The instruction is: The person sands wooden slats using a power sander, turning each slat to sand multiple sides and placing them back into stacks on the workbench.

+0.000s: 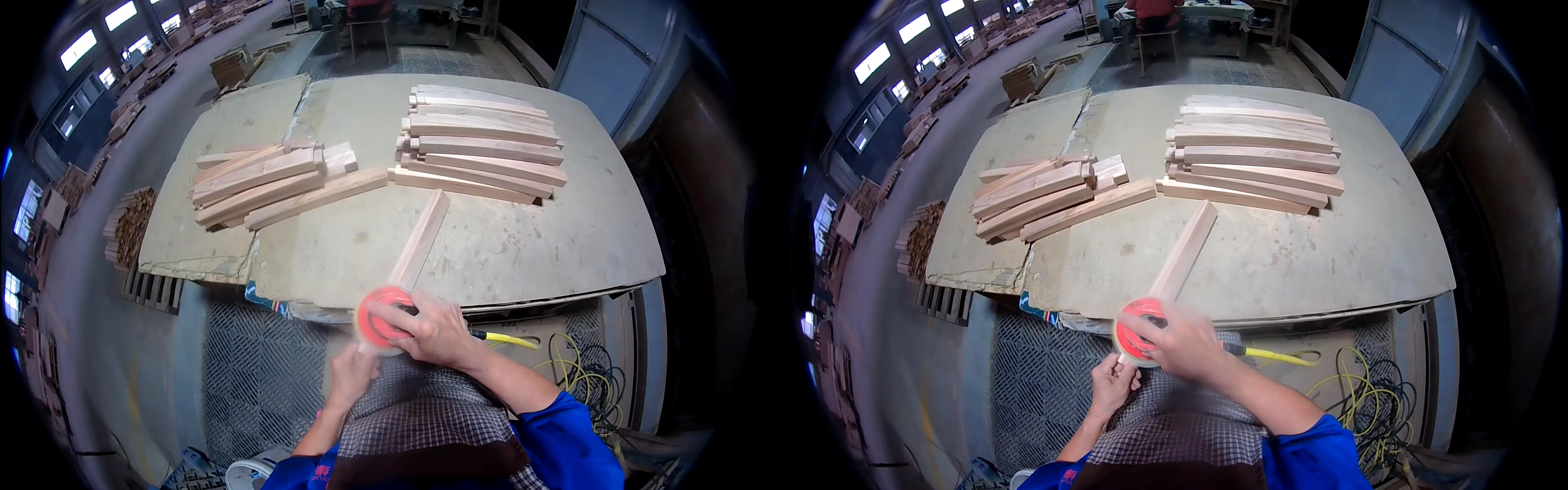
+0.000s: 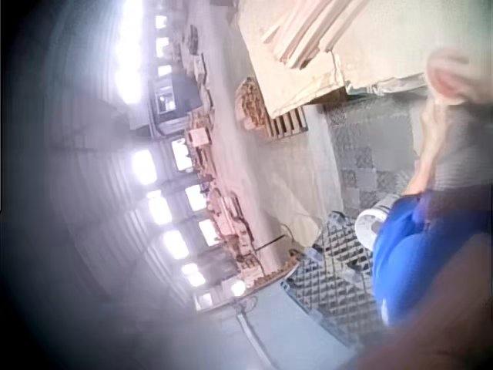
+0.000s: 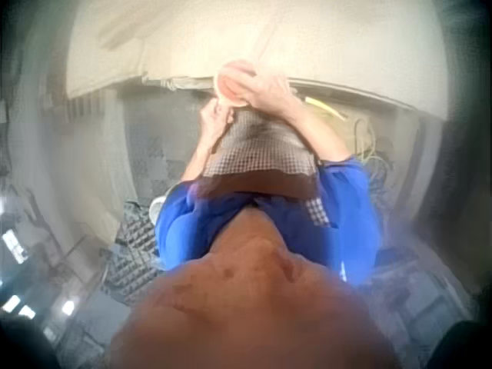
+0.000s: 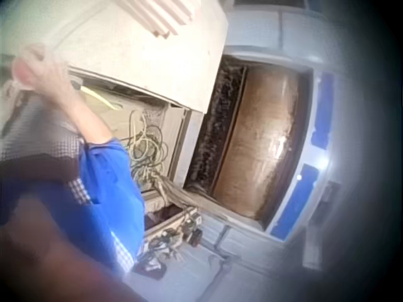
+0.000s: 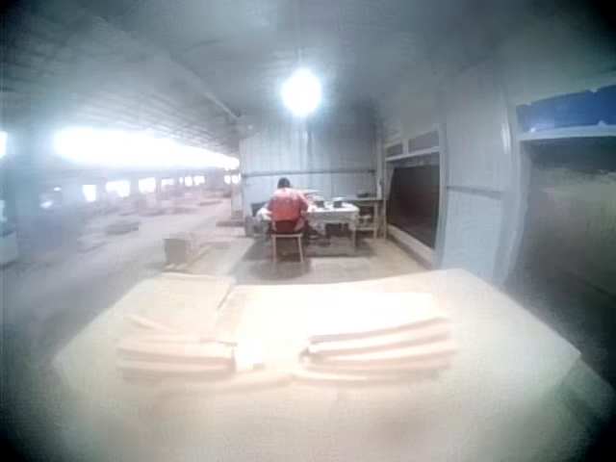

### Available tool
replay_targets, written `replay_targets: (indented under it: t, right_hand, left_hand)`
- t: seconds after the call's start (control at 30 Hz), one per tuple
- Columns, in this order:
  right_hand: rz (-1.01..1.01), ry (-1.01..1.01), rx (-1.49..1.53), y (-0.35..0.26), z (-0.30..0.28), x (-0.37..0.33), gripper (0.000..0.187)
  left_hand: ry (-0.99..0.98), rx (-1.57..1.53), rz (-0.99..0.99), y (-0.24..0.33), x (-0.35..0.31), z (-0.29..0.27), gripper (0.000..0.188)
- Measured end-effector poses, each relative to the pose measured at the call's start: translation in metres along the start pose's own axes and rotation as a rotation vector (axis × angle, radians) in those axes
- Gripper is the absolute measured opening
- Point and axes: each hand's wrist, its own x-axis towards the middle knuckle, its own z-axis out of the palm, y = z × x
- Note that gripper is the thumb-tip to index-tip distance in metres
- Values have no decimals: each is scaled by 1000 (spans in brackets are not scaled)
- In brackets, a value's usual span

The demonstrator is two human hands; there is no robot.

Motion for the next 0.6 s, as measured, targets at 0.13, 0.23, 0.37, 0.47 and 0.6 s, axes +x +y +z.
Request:
replay_targets:
  t: [0.13,0.23,0.37,0.47,0.6]
  right_hand:
    - [-44,42,-3,13,4,-7,55]
    - [31,-23,-7,21,0,-15,53]
    - [103,51,-22,29,-18,-17,56]
    - [297,106,-40,37,-26,-26,62]
    - [285,184,-53,48,-36,-30,64]
  left_hand:
    - [-2,-93,-81,-3,1,-4,9]
    - [0,-175,-96,-6,2,-5,13]
    - [6,-193,-127,-3,-1,-23,14]
    - [18,-69,-77,2,-11,-37,13]
    - [50,241,95,-8,-25,-43,13]
